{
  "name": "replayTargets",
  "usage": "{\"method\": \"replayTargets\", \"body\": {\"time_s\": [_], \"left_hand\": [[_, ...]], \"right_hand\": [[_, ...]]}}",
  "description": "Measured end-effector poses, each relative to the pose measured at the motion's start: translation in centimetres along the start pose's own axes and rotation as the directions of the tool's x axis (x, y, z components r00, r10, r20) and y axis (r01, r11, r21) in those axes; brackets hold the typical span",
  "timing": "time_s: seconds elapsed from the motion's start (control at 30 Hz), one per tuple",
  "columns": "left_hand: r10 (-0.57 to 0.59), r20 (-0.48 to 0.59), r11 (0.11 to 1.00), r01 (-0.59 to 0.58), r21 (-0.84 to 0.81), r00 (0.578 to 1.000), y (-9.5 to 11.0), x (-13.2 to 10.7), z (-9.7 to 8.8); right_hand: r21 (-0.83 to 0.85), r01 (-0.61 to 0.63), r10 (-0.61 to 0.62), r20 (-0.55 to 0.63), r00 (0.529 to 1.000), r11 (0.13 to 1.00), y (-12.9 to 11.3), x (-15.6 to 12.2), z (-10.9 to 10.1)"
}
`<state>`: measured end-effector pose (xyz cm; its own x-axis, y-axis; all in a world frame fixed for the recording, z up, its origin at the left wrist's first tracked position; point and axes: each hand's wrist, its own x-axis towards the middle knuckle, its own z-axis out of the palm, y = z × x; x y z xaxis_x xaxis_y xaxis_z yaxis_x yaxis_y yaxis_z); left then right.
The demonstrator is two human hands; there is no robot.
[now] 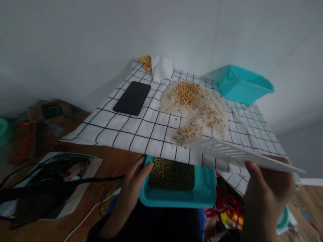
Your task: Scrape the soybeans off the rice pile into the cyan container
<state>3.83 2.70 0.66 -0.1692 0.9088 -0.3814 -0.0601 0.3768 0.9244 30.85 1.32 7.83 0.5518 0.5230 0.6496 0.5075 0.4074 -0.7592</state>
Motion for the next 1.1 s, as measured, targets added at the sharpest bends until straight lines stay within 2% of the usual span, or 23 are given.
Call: {"method": "replayTargets", "body": {"time_s": [0.17,0.3,0.4,0.53,0.63,0.73,0.83,0.93,1.1], "left_hand": [[0.057,-0.008,0.998,-0.057,0.009,0.998,-0.1,0.2,0.1],[0.018,0.000,1.000,-0.018,0.013,1.000,-0.4,0.3,0.0],[-0.015,0.001,1.000,0.015,0.012,1.000,-0.5,0.3,-0.1],[0.012,0.020,1.000,-0.013,0.004,1.000,-0.4,0.3,-0.1],[-0.003,-0.006,1.000,0.003,0.007,1.000,-0.4,0.2,-0.1],[0.013,0.013,1.000,-0.014,0.016,1.000,-0.3,0.2,-0.1],[0.022,0.016,0.999,-0.022,0.023,1.000,-0.2,0.1,-0.1],[0.015,-0.003,1.000,-0.015,0.017,1.000,0.0,0.0,0.0],[0.039,-0.006,0.999,-0.039,0.011,0.999,0.1,0.0,0.1]], "right_hand": [[-0.082,-0.108,0.111,0.036,0.993,0.991,-1.1,-0.4,-0.6],[-0.109,-0.133,0.137,0.030,0.990,0.985,-1.2,-0.5,-1.1],[-0.075,-0.094,0.094,0.006,0.996,0.993,-0.5,-0.4,-1.2],[0.016,-0.003,0.003,0.006,1.000,1.000,0.2,-0.4,-1.3],[0.062,0.049,-0.054,0.078,0.995,0.997,0.1,-0.4,-1.4],[0.151,0.108,-0.134,0.177,0.975,0.983,0.1,-0.4,-1.6],[0.170,0.139,-0.169,0.174,0.970,0.976,0.2,-0.3,-1.8],[0.116,0.099,-0.111,0.102,0.989,0.988,0.4,-0.3,-2.2],[-0.118,-0.113,0.110,-0.039,0.993,0.987,0.0,-0.7,-3.1]]}}
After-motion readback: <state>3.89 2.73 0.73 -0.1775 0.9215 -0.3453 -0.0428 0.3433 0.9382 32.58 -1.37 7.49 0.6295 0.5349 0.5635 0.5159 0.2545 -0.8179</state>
